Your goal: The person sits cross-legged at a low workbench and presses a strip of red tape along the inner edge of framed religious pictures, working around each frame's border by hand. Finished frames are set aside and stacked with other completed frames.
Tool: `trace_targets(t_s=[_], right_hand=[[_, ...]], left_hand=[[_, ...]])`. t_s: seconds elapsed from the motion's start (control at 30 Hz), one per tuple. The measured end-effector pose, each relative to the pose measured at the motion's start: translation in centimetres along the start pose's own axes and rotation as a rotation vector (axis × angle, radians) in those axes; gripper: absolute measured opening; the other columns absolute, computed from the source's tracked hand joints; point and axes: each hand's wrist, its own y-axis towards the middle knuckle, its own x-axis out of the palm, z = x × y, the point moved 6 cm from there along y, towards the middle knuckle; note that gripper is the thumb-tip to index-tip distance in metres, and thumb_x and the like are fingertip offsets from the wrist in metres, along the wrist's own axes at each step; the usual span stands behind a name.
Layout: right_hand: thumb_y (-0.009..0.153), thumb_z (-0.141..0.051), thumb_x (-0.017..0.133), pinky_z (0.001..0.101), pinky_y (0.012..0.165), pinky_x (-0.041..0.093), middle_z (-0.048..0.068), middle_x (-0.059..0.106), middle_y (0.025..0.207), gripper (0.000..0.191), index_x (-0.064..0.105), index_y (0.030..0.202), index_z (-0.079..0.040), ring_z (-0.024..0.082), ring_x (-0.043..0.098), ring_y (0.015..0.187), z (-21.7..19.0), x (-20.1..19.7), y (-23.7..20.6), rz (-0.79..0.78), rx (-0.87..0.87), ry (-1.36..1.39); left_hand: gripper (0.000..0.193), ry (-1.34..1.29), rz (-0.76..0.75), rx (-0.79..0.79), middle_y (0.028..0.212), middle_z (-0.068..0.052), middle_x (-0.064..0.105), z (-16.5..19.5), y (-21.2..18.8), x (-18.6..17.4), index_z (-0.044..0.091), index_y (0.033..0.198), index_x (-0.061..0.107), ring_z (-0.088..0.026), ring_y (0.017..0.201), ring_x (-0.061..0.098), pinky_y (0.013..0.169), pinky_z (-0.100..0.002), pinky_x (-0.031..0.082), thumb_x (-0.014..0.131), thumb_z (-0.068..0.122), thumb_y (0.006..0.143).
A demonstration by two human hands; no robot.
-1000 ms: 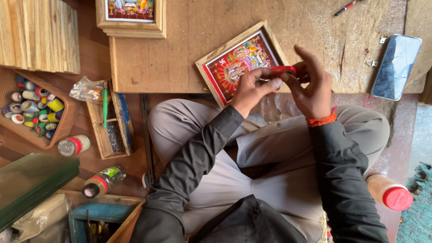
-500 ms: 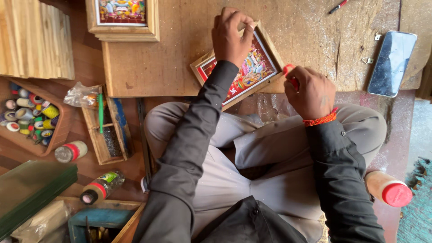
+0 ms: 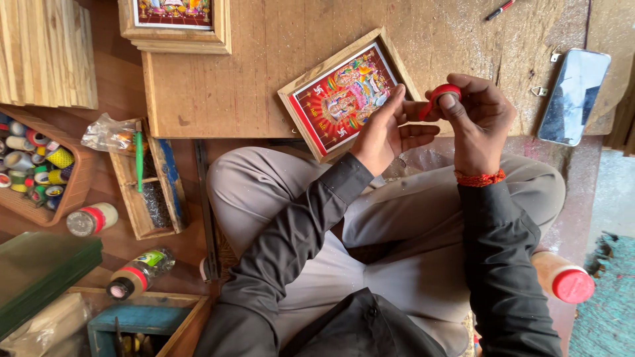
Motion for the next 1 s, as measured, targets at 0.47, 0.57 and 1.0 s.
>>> trace_targets(t_s=[0.47,0.57,1.0], right_hand=[[0.100,-0.003,0.075,0.0329,0.080,0.058,0.010,0.071,0.101,0.013,0.067,0.110,-0.002,0.020,0.072,0.090,-1.9,2.6,-0.9,-0.098,-0.220,-0.651],[0.096,-0.013,0.073,0.0376,0.067,0.052,0.007,0.071,0.089,0.008,0.071,0.102,-0.009,0.024,0.070,0.077,-1.0,3.5,-0.5,-0.185,-0.190,-1.086],[0.095,-0.018,0.069,0.0414,0.066,0.052,0.005,0.064,0.087,0.027,0.078,0.120,-0.021,0.027,0.067,0.082,0.9,3.8,-0.5,-0.236,-0.261,-1.276]], left_hand=[[0.015,1.385,0.266,0.753,0.085,-0.001,0.071,9.0,2.3,-2.9,0.009,0.093,0.066,-0.019,0.084,0.073,0.080,-0.035,0.060,0.072,0.022,0.098],[0.017,1.763,0.275,1.191,0.085,-0.002,0.063,13.1,3.2,-1.4,0.007,0.087,0.055,-0.027,0.096,0.070,0.090,-0.044,0.059,0.070,0.013,0.094],[0.013,2.148,0.302,1.080,0.121,-0.010,0.055,12.3,6.8,-3.1,0.001,0.095,0.057,-0.030,0.104,0.065,0.079,-0.042,0.061,0.067,-0.003,0.086]])
